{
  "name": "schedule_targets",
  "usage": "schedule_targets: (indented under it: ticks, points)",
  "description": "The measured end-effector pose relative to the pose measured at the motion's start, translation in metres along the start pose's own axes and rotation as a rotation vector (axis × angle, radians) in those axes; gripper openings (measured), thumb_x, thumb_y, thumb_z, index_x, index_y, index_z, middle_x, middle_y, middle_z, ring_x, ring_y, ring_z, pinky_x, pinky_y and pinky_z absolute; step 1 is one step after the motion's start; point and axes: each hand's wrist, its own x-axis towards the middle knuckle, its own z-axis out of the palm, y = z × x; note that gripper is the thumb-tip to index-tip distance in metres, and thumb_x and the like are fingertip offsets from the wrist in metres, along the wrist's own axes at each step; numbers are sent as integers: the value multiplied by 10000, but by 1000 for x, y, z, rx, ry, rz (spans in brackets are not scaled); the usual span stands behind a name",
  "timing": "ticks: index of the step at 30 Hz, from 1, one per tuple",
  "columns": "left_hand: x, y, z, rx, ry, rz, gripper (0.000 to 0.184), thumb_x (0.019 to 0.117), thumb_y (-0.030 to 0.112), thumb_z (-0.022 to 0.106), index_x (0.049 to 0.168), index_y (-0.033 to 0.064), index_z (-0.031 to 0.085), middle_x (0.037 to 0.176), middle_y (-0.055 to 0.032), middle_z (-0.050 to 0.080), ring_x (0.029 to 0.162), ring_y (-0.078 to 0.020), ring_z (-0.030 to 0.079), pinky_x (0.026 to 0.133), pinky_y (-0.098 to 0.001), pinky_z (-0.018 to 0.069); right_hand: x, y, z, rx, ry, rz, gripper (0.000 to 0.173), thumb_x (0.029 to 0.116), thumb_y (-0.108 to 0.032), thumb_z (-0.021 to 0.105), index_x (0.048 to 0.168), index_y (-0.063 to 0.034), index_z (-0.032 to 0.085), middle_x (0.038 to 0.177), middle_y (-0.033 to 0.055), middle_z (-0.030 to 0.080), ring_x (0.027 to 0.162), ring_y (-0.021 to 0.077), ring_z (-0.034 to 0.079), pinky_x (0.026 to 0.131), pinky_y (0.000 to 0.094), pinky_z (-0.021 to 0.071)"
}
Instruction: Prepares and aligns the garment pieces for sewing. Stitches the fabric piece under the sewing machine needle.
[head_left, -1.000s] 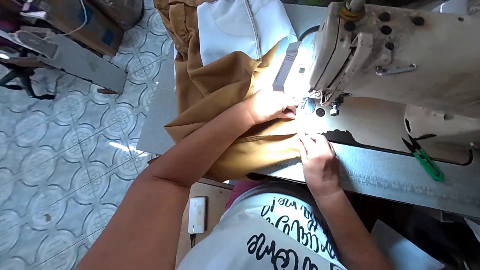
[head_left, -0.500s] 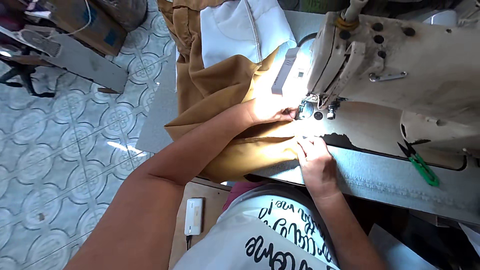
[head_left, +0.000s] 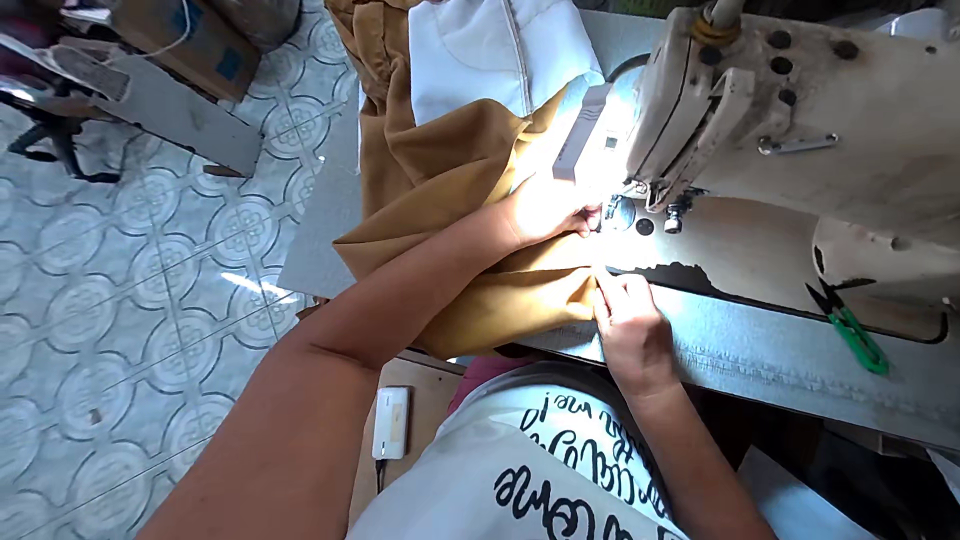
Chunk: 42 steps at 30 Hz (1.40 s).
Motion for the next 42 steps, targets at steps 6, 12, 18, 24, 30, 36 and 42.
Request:
schedule_targets:
  ticks: [6,12,18,24,30,36,42]
  points:
    - [-8,13,1,129,85,105,207,1021,131,564,934,61,739,1016,-126,700,978,-286,687,834,-459,540,2,-3,-1,-150,-46,-63,327,959,-54,635,1276,-8,706,957,191,649,707,289,682,608,381,582]
    - [-29,19,44,369,127,-53,309,1037,228,462,1031,126,754,1109,-80,708,1077,-283,657,890,-484,525,0,-1,1,-266,-54,-119,312,961,-55,624,1257,-12,713,1157,193,682,894,332,711,645,414,585]
    - [-50,66,44,335,175,-215,430,1078,271,404,1403,93,622,1473,-68,596,1423,-280,494,1122,-538,398,-3,4,3,-369,-33,-204,343,944,-14,576,1249,-36,732,1281,98,716,979,286,727,637,398,557]
    - [-56,56,47,206,259,-196,449,1022,215,420,1425,152,607,1475,-46,588,1428,-296,469,1139,-593,343,0,7,4,-378,-14,-228,309,950,-22,583,1214,-30,744,1202,130,734,891,294,724,605,406,542]
    - [-33,32,41,171,268,-101,415,961,207,446,1289,93,675,1396,-81,632,1340,-302,532,1094,-555,385,19,9,6,-322,-1,-141,301,921,0,611,1197,0,731,1134,197,727,856,347,719,578,445,534]
    - [-10,25,26,176,176,-115,386,954,190,487,1279,78,662,1204,-140,692,1130,-360,655,993,-684,411,39,13,7,-212,-59,-35,358,957,-24,590,1302,-14,686,1319,206,670,909,396,718,671,523,561]
    - [-6,13,16,135,113,-57,364,972,187,476,1274,88,653,1036,-151,724,937,-338,707,860,-604,496,42,5,12,-180,-67,21,368,955,-13,594,1316,3,663,1291,232,659,912,396,713,701,536,575]
